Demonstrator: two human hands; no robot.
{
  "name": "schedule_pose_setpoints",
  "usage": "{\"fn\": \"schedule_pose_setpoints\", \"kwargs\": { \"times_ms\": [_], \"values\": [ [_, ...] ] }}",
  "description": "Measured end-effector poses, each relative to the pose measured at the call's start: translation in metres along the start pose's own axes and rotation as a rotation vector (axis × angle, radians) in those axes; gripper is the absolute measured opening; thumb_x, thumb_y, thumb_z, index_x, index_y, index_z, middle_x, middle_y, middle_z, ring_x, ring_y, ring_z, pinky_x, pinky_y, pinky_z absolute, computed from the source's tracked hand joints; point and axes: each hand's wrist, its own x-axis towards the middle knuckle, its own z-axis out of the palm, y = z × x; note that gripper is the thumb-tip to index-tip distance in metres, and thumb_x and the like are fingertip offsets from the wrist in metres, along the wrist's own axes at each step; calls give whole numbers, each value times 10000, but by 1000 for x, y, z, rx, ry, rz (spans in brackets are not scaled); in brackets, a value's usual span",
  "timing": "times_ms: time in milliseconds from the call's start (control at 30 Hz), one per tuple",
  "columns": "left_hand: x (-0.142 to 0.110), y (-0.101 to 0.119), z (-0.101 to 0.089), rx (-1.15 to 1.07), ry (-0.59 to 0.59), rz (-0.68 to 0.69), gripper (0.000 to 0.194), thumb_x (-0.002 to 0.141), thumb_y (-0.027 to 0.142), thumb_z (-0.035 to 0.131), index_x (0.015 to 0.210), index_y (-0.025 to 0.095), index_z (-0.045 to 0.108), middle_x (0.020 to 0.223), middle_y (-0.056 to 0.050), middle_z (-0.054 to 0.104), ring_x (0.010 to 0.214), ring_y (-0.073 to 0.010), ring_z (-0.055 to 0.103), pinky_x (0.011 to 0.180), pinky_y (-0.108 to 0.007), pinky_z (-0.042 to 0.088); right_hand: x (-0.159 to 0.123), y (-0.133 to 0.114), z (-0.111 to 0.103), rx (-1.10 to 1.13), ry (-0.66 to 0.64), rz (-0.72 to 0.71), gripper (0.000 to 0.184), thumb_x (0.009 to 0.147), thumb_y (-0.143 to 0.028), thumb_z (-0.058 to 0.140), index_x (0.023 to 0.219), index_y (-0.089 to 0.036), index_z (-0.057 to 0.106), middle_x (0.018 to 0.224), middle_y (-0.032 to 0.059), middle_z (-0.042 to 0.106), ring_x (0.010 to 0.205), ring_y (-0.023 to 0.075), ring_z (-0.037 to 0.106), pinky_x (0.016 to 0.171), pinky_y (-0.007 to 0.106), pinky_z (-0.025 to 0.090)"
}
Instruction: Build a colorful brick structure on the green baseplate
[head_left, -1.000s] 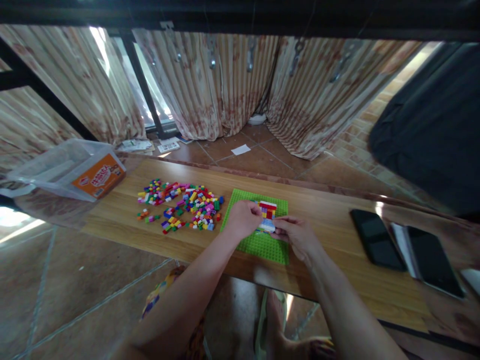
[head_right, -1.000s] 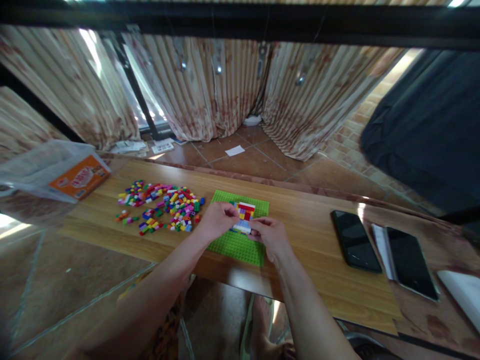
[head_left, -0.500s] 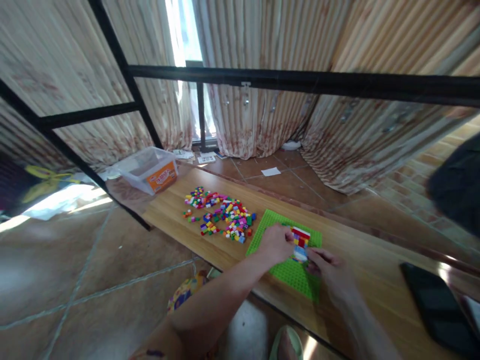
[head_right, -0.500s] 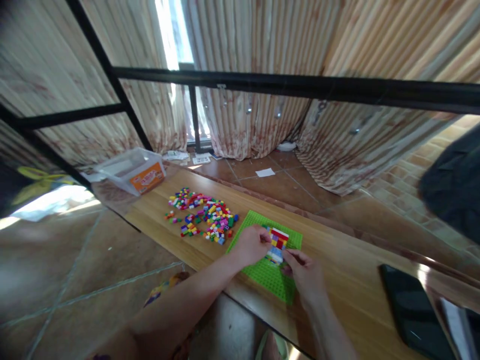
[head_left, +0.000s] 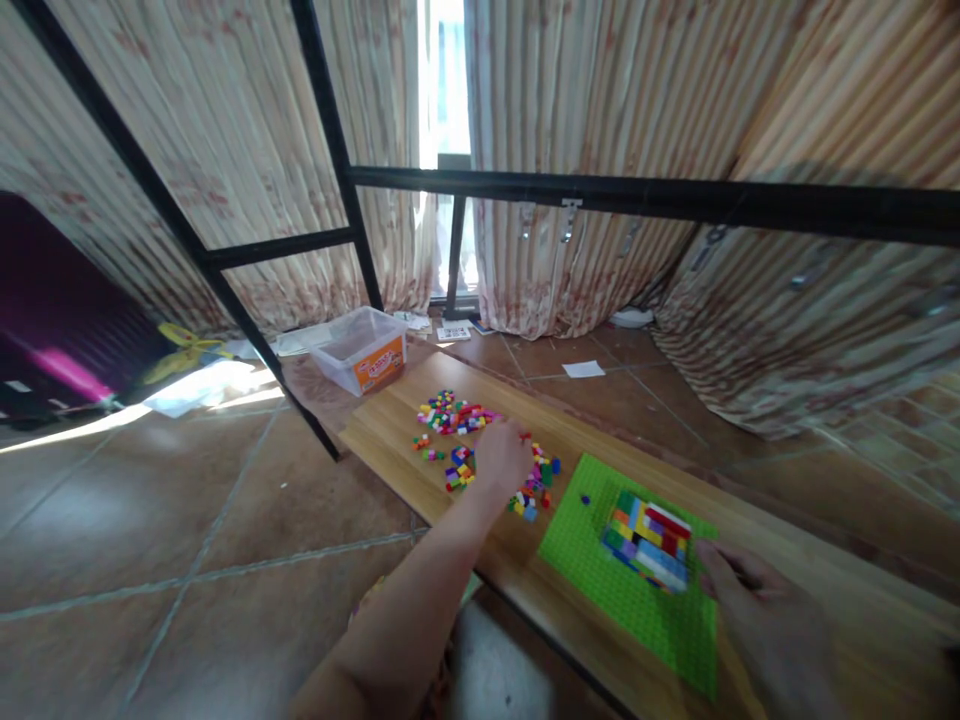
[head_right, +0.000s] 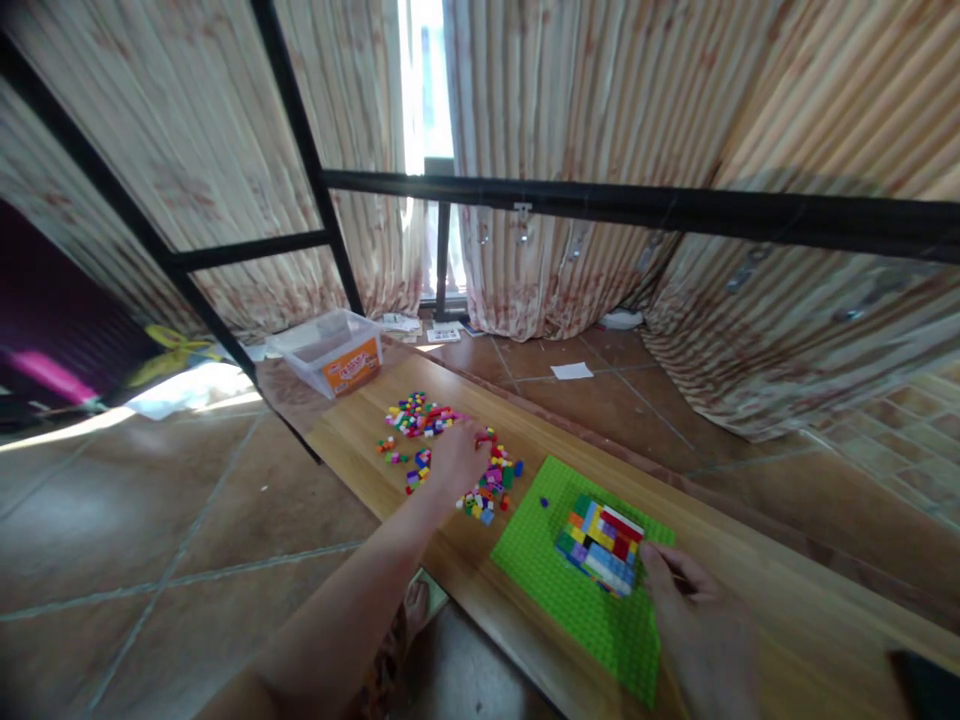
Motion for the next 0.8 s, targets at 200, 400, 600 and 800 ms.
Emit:
{"fn": "schedule_pose_setpoints", "kwargs": {
  "times_ms": [200, 400, 600, 800],
  "values": [
    [17, -35, -3, 165, -12, 2, 179, 823, 226, 535, 866, 161, 696, 957, -98, 676, 994, -216, 600, 891, -308, 470, 3, 5, 6, -23, -17, -38, 482, 715, -580, 552, 910, -180, 738, 688, 59, 728, 758, 294, 697, 626, 343, 482],
    [18, -33, 5, 192, -24, -7, 193, 803, 178, 519, 865, 144, 700, 971, -138, 669, 985, -254, 605, 869, -350, 482, 8, 9, 11, 11, -18, -77, 468, 694, -586, 571, 884, -195, 747, 696, 57, 730, 712, 284, 690, 637, 353, 491],
    [18, -30, 5, 222, -48, 15, 228, 806, 160, 490, 878, 113, 701, 1031, -186, 641, 1016, -295, 585, 877, -400, 466, 5, 8, 12, 69, -13, -108, 442, 712, -557, 578, 873, -183, 749, 707, 62, 728, 696, 263, 681, 613, 322, 486],
    [20, -30, -1, 294, -60, 65, 217, 820, 165, 476, 863, 117, 684, 1039, -182, 633, 1005, -296, 581, 871, -402, 463, 5, 10, 7, 123, 31, -125, 436, 749, -539, 560, 877, -165, 742, 718, 62, 720, 687, 244, 672, 640, 322, 480]
  ]
}}
